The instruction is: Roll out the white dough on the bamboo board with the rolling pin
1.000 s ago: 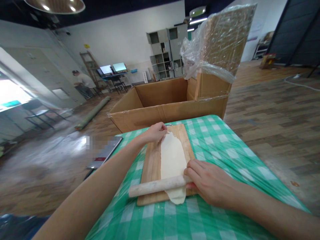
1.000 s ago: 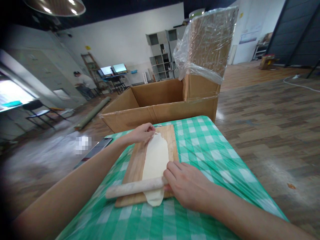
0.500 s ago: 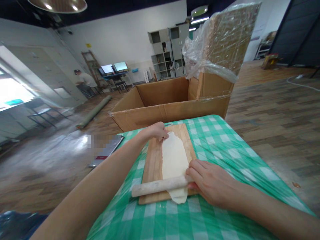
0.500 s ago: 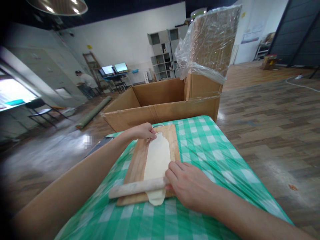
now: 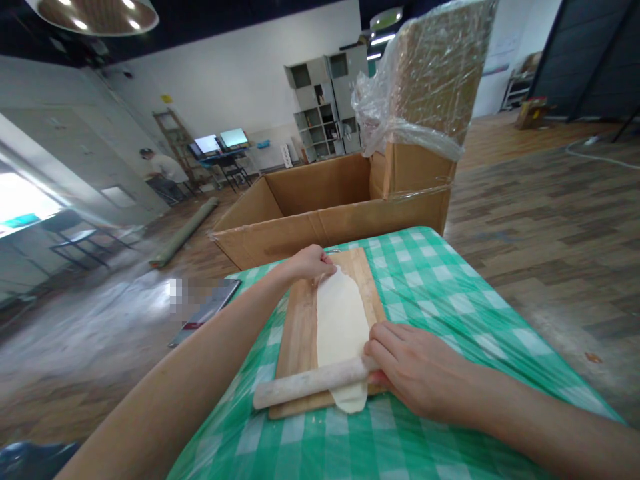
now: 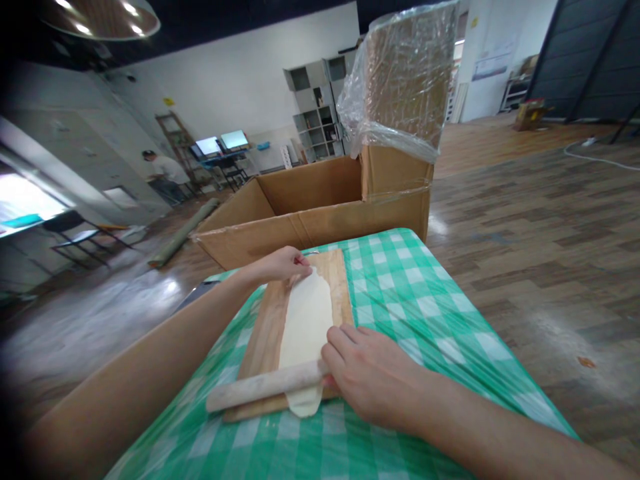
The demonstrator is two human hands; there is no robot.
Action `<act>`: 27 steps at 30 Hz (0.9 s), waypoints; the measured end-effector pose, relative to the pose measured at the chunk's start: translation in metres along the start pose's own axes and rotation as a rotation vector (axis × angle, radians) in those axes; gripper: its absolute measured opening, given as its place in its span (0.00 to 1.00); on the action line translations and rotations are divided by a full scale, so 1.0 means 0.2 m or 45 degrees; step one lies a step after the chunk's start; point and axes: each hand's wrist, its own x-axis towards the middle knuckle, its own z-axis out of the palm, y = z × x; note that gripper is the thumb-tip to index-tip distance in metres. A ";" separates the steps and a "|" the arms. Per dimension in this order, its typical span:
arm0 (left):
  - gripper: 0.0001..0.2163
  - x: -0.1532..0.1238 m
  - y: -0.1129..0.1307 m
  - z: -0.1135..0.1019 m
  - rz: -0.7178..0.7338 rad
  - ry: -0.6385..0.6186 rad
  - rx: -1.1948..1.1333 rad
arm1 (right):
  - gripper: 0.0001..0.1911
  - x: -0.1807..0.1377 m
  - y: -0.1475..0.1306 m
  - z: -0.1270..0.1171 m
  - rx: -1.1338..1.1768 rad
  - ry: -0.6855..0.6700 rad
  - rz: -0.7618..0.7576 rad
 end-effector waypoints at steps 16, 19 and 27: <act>0.15 -0.05 0.08 0.02 0.058 0.107 0.200 | 0.09 0.00 0.00 0.00 -0.005 0.034 -0.016; 0.16 -0.07 0.06 0.02 0.107 0.111 0.164 | 0.09 0.00 0.00 0.00 -0.015 0.036 -0.025; 0.12 -0.06 -0.01 0.04 0.264 0.131 -0.035 | 0.09 0.00 0.00 -0.01 -0.017 0.018 -0.008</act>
